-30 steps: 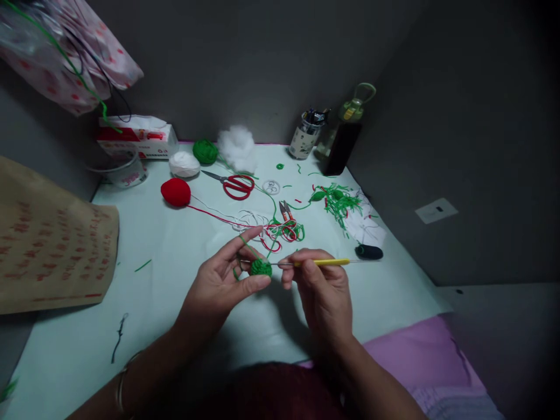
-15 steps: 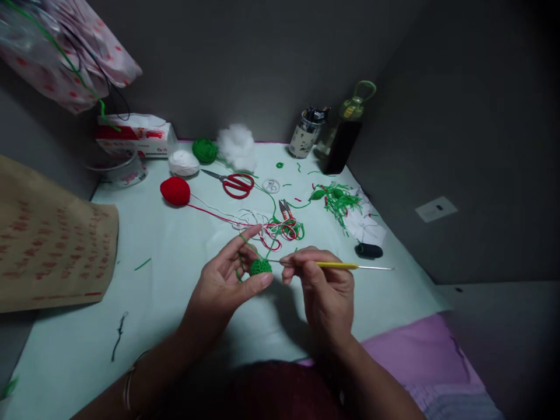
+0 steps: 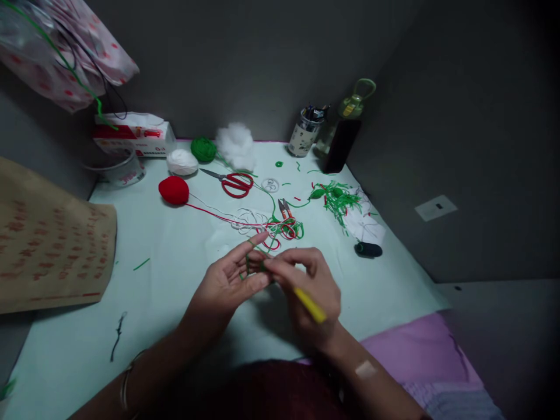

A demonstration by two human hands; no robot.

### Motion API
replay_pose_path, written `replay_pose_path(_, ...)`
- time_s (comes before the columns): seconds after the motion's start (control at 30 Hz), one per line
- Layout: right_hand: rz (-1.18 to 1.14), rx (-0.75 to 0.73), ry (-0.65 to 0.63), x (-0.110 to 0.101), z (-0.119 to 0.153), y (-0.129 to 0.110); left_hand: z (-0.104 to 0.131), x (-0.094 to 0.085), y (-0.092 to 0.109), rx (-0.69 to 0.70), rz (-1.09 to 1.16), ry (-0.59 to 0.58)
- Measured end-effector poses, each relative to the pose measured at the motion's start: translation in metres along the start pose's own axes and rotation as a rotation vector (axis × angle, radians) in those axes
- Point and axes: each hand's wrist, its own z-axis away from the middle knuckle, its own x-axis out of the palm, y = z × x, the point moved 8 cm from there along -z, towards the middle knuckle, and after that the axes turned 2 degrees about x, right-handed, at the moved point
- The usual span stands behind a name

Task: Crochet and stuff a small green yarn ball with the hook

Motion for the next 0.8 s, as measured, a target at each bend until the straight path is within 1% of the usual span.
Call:
replay_pose_path(0.03,0.119,-0.103,0.007,0.001,0.003,-0.008,0.000,0.001,-0.003,-0.023,0.027,-0.005)
replay_pose_path(0.07,0.178,-0.179,0.013,0.003,0.006,-0.013,0.001,0.002,-0.006,-0.056,0.061,-0.016)
replay_pose_path(0.1,0.188,-0.217,0.011,0.003,0.007,-0.015,0.002,0.003,-0.008,-0.089,0.100,-0.035)
replay_pose_path(0.13,0.155,-0.213,0.011,0.002,0.007,-0.014,0.002,0.004,-0.010,-0.118,0.141,-0.053)
replay_pose_path(0.2,0.012,-0.095,0.017,-0.003,0.002,-0.005,0.002,0.001,-0.008,-0.137,0.217,-0.060)
replay_pose_path(0.27,-0.195,0.074,0.047,-0.009,-0.004,0.009,0.001,-0.003,-0.004,-0.128,0.264,-0.060)
replay_pose_path(0.33,-0.413,0.213,0.080,-0.012,-0.007,0.020,0.000,-0.005,-0.001,-0.131,0.285,-0.079)
replay_pose_path(0.4,-0.586,0.307,0.075,-0.010,-0.008,0.026,0.001,-0.003,0.001,-0.137,0.283,-0.117)
replay_pose_path(0.43,-0.639,0.339,0.051,-0.007,-0.008,0.028,0.001,-0.001,0.002,-0.135,0.270,-0.126)
replay_pose_path(0.5,-0.656,0.349,-0.001,-0.001,-0.008,0.027,0.003,0.002,0.002,-0.123,0.212,-0.118)
replay_pose_path(0.67,-0.434,0.263,-0.073,0.006,-0.009,0.021,0.004,-0.001,0.002,-0.064,0.050,-0.012)
replay_pose_path(0.73,-0.462,0.275,-0.086,0.009,-0.010,0.024,0.002,-0.004,0.001,-0.042,0.025,-0.004)
replay_pose_path(0.8,-0.556,0.316,-0.091,0.012,-0.009,0.030,0.000,-0.008,0.001,-0.012,-0.005,-0.005)
